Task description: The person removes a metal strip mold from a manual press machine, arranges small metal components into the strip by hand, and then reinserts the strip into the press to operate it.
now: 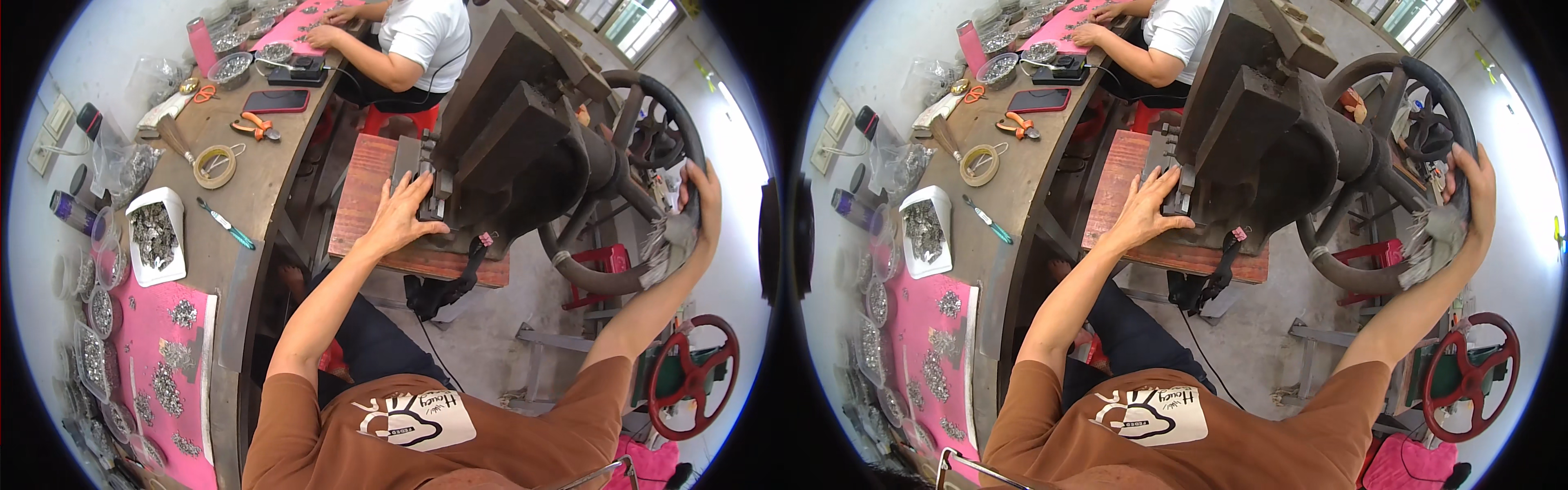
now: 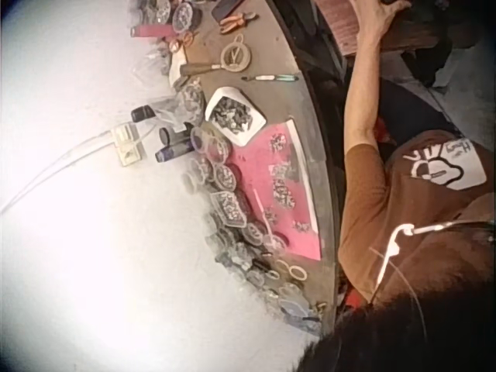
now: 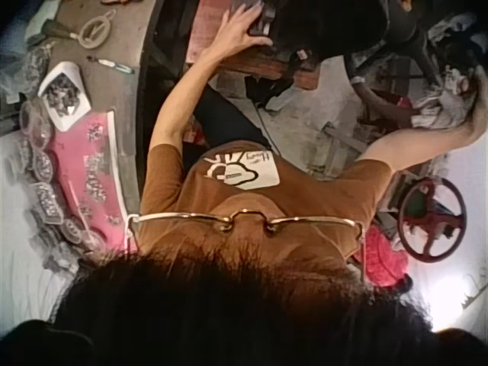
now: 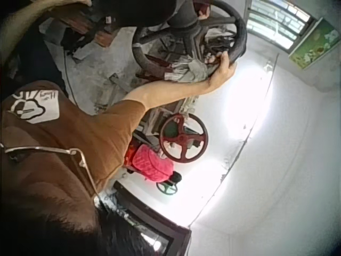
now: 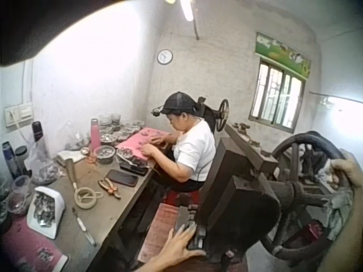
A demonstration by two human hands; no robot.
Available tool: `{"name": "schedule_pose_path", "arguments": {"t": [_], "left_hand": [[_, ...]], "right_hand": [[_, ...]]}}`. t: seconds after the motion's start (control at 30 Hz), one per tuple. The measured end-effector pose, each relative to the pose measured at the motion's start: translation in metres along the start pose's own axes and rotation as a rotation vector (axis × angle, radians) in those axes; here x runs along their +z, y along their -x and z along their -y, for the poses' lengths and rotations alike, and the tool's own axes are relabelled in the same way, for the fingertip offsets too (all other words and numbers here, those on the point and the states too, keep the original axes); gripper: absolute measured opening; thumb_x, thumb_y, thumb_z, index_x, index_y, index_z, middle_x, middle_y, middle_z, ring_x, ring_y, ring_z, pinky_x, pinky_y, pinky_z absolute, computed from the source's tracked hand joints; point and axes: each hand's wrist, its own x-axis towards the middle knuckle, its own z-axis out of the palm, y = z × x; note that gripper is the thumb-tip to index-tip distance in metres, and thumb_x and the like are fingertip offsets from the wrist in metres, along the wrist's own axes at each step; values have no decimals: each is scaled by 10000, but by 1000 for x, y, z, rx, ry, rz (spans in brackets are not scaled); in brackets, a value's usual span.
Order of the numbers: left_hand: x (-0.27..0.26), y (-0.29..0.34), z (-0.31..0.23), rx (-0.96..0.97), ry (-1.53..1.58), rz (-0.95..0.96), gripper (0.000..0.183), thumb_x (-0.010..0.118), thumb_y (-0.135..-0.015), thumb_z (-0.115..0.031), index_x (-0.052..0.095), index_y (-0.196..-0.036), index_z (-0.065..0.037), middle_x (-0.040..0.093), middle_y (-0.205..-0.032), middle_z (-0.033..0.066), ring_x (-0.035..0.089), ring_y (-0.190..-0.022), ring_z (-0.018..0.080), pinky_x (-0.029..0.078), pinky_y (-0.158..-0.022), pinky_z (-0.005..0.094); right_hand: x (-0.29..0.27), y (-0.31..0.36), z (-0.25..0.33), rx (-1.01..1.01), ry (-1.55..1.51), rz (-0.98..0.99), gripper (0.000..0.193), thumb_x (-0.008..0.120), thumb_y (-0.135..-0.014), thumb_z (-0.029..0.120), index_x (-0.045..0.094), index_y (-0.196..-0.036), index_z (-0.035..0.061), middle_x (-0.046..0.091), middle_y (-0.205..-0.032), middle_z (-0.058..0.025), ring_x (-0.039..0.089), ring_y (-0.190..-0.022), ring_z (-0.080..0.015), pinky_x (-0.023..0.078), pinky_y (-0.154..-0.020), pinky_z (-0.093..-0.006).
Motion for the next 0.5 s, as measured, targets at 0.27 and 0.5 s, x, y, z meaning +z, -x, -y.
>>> {"name": "schedule_pose_path", "arguments": {"t": [0.27, 0.5], "left_hand": [[0, -1, 3, 3, -8, -4, 1067, 824, -745, -549, 375, -1559, -24, 375, -1623, 161, 243, -1538, 388, 114, -1229, 623], [2, -6, 0, 7, -1, -6, 1073, 823, -737, -563, 378, -1559, -35, 378, -1622, 161, 232, -1538, 406, 107, -1233, 616]], "right_hand": [[31, 71, -37, -79, -187, -329, 218, 586, -998, 212, 536, -1012, 0, 498, -620, -48, 487, -486, -130, 429, -464, -275], [58, 116, -60, -107, -56, -424, 257, 704, -932, 91, 535, -1092, -19, 541, -746, -67, 537, -577, -136, 530, -584, -324]]}}
